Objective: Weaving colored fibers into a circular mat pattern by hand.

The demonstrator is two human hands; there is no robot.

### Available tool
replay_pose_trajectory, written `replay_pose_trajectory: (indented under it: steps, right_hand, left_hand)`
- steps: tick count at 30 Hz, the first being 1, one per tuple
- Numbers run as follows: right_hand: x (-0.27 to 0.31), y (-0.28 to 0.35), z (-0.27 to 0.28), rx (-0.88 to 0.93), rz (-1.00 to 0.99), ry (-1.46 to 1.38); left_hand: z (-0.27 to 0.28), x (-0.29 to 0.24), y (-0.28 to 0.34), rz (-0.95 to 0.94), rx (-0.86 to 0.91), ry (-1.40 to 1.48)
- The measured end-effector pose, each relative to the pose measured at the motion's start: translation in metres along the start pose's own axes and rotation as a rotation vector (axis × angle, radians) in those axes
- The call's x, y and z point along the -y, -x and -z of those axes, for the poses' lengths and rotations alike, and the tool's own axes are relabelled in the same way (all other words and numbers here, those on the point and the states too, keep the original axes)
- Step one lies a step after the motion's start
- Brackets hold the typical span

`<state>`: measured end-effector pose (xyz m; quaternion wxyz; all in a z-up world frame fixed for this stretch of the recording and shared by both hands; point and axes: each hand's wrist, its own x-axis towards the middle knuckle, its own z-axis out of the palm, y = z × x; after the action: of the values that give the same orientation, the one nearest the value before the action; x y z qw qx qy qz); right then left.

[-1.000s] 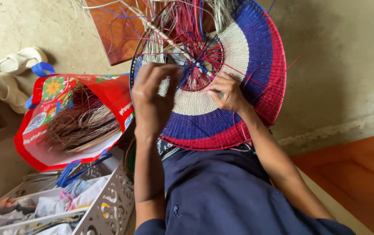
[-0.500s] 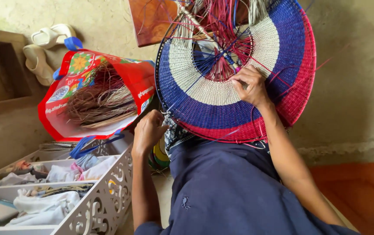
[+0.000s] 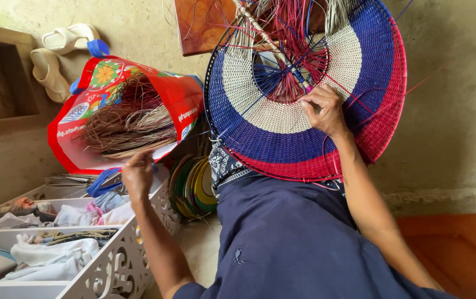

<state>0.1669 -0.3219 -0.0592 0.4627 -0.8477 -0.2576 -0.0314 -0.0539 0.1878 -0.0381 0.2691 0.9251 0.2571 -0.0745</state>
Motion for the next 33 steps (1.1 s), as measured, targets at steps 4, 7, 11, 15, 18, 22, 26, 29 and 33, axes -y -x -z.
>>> replay_pose_trajectory:
  steps: [4, 7, 11, 15, 18, 22, 26, 29, 33]
  right_hand:
    - [-0.002, 0.001, -0.001, -0.001, 0.013, 0.011]
    - [0.000, -0.002, -0.001, -0.008, 0.018, 0.013]
    - [-0.001, -0.002, 0.000, -0.022, 0.030, 0.025]
    - [-0.004, 0.000, -0.004, -0.028, 0.031, 0.039]
    - [-0.005, 0.002, -0.005, -0.036, 0.014, 0.067]
    - [0.003, 0.000, -0.003, -0.071, -0.013, 0.085]
    - [0.010, -0.006, 0.001, -0.102, 0.003, 0.108]
    - [0.005, -0.004, 0.001, -0.080, -0.013, 0.154]
    - [0.007, -0.006, 0.002, -0.085, -0.037, 0.142]
  left_hand:
    - [-0.005, 0.064, -0.003, 0.203, 0.115, -0.184]
    - [-0.023, 0.077, -0.011, 0.354, 0.410, -0.339]
    - [0.031, -0.047, -0.027, -0.022, 0.196, -0.209]
    - [-0.008, -0.176, -0.061, -0.405, -0.384, -0.089]
    - [-0.075, -0.288, -0.066, -0.534, -0.200, 0.133]
    - [-0.204, -0.344, -0.081, -0.601, 0.143, 0.047]
    - [-0.246, -0.344, -0.086, -0.526, 0.109, -0.191]
    - [-0.222, -0.358, -0.074, -0.556, 0.156, -0.165]
    - [-0.219, -0.363, -0.075, -0.570, 0.209, -0.206]
